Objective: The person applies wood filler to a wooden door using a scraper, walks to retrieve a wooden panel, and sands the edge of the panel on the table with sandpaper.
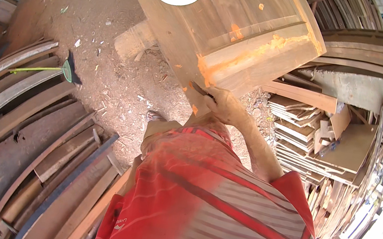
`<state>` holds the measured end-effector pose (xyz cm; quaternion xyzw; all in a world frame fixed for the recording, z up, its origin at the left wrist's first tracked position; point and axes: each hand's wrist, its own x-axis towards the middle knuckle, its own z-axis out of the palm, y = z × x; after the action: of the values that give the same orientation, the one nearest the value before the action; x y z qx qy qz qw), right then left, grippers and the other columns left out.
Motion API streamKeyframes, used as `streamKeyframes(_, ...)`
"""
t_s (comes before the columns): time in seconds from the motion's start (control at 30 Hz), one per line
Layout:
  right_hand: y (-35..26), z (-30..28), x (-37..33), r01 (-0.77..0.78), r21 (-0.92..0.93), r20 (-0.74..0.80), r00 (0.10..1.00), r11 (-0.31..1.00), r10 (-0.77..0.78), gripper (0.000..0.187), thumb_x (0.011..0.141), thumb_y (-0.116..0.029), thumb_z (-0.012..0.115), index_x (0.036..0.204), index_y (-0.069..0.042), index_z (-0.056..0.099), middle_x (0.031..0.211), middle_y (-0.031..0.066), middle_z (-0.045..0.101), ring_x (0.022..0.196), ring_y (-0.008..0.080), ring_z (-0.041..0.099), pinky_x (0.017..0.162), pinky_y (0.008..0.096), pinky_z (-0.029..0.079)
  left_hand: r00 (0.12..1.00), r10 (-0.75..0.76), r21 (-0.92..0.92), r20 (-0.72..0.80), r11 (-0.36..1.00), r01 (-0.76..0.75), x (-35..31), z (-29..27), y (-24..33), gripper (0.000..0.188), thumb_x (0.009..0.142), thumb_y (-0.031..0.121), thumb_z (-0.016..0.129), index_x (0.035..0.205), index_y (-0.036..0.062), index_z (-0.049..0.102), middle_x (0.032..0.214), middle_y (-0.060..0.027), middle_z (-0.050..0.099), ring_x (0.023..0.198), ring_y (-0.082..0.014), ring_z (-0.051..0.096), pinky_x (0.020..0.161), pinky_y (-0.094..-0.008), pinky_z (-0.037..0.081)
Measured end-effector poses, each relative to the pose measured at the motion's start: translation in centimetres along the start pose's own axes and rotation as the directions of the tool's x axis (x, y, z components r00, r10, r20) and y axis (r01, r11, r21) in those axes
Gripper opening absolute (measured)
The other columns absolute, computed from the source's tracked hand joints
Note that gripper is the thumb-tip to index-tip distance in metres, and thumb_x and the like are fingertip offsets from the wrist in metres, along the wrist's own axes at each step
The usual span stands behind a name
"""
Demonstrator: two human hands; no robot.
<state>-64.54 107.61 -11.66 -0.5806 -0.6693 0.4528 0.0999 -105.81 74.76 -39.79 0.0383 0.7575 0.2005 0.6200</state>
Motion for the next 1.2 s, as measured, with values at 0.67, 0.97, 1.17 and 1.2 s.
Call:
streamKeyframes(0.67, -2.9, 7.4, 2.1, 0.110, 0.174, -0.126, 0.988, 0.979, -0.089, 0.029, 0.094, -0.015, 0.057, 0.116, 0.000, 0.068, 0.096, 0.0268, 0.068, 0.096, 0.0468, 0.066, 0.087, 0.0511, 0.052, 0.999, -0.024, -0.454, -0.034, 0.891, 0.006, -0.9, -7.1, 14.6, 0.020, 0.099, 0.021, 0.054, 0.081, 0.0164, 0.045, 0.070, 0.0015, 0.039, 0.055, -0.0100, 0.038, 0.046, -0.0247, 0.028)
streamKeyframes(0.97, 15.3, -13.1, 6.4, 0.185, 0.438, 0.005, 0.978, 0.880, -0.209, 0.028, 0.093, -0.014, 0.059, 0.115, 0.001, 0.066, 0.105, 0.0254, 0.069, 0.099, 0.0452, 0.066, 0.087, 0.0484, 0.052, 0.940, 0.339, 0.567, -0.038, 0.782, -0.259, -5.9, 19.6, 12.9, 0.025, 0.102, 0.039, 0.057, 0.102, 0.0139, 0.062, 0.079, -0.0061, 0.059, 0.059, -0.0195, 0.055, 0.047, -0.0319, 0.043)
streamKeyframes(1.17, 26.6, -25.3, 9.3, 0.122, 0.551, 0.033, 0.985, 0.826, -0.168, 0.033, 0.096, -0.017, 0.062, 0.123, 0.002, 0.066, 0.115, 0.0245, 0.070, 0.108, 0.0417, 0.066, 0.092, 0.0446, 0.052, 0.961, 0.269, 0.690, -0.064, 0.708, -0.152, -9.9, 34.8, 18.6, 0.055, 0.101, 0.055, 0.058, 0.134, 0.0119, 0.068, 0.107, -0.0196, 0.076, 0.077, -0.0287, 0.075, 0.058, -0.0415, 0.059)
streamKeyframes(1.2, 27.9, -26.6, 9.7, 0.114, 0.533, 0.041, 0.986, 0.838, -0.160, 0.032, 0.096, -0.017, 0.062, 0.122, 0.002, 0.066, 0.114, 0.0248, 0.070, 0.107, 0.0420, 0.066, 0.092, 0.0447, 0.052, 0.968, 0.244, 0.694, -0.064, 0.707, -0.133, -10.0, 36.7, 19.3, 0.054, 0.101, 0.054, 0.059, 0.132, 0.0107, 0.069, 0.106, -0.0204, 0.076, 0.076, -0.0275, 0.075, 0.056, -0.0392, 0.058)
